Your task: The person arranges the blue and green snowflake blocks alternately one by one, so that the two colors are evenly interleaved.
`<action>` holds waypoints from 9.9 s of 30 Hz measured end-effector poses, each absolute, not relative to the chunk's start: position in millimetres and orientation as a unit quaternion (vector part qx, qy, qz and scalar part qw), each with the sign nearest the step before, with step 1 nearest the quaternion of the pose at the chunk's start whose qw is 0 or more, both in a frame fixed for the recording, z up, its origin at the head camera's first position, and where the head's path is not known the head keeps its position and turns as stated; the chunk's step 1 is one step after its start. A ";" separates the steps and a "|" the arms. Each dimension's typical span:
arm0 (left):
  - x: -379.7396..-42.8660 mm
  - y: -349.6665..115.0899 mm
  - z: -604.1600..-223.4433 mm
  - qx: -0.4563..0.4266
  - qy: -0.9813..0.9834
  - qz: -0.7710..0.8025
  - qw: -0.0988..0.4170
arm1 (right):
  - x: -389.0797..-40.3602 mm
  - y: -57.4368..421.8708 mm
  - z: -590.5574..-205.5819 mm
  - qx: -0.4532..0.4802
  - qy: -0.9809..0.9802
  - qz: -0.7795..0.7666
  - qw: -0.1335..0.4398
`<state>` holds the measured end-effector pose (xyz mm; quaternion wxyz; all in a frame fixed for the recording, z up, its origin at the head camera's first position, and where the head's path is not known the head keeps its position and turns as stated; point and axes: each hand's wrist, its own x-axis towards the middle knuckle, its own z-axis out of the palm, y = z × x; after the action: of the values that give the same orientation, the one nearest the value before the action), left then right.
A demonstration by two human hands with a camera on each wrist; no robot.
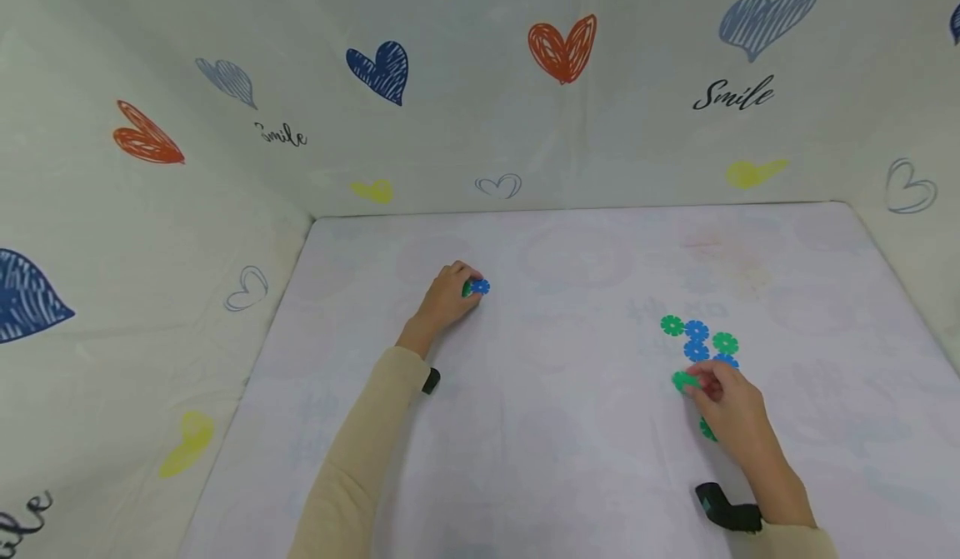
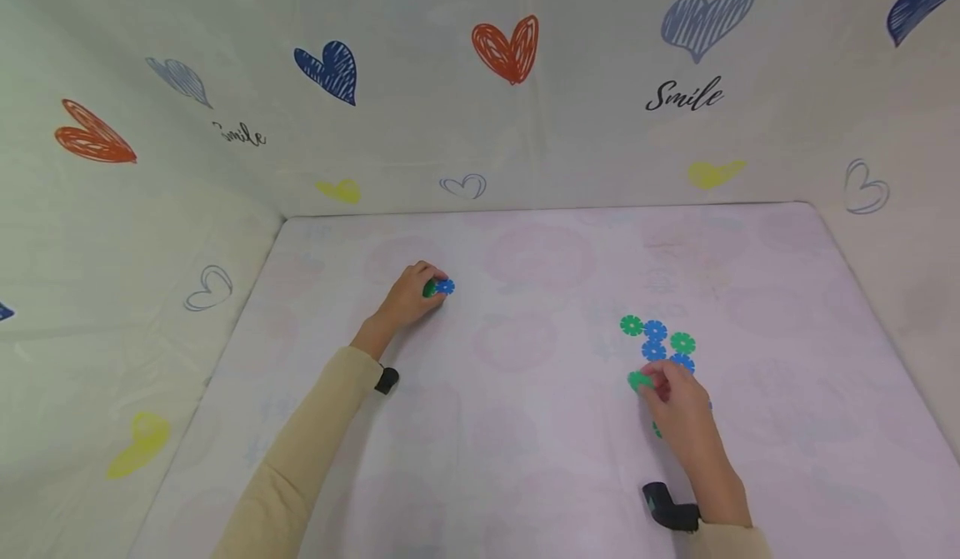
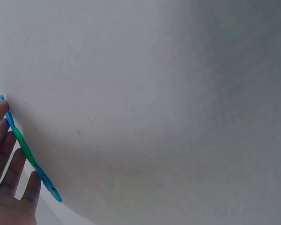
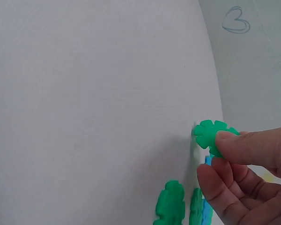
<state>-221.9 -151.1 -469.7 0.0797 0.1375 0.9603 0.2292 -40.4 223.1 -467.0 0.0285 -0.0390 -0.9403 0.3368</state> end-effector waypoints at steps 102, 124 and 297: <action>-223.0 -151.1 -468.5 0.143 0.965 0.207 0.078 | -227.7 9.5 -466.4 -0.046 -0.894 0.426 -0.132; -222.5 -150.9 -468.4 0.152 0.964 0.206 0.066 | -227.4 4.5 -467.7 -0.043 -0.916 0.378 -0.128; -224.7 -152.6 -470.5 0.138 0.962 0.215 0.096 | -97.3 269.6 -506.2 -0.173 -0.912 0.367 -0.057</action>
<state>-224.7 -152.6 -470.5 0.0964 0.1383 0.9618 0.2155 -97.3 269.6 -506.2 -0.0571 -0.1731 -0.9124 0.3666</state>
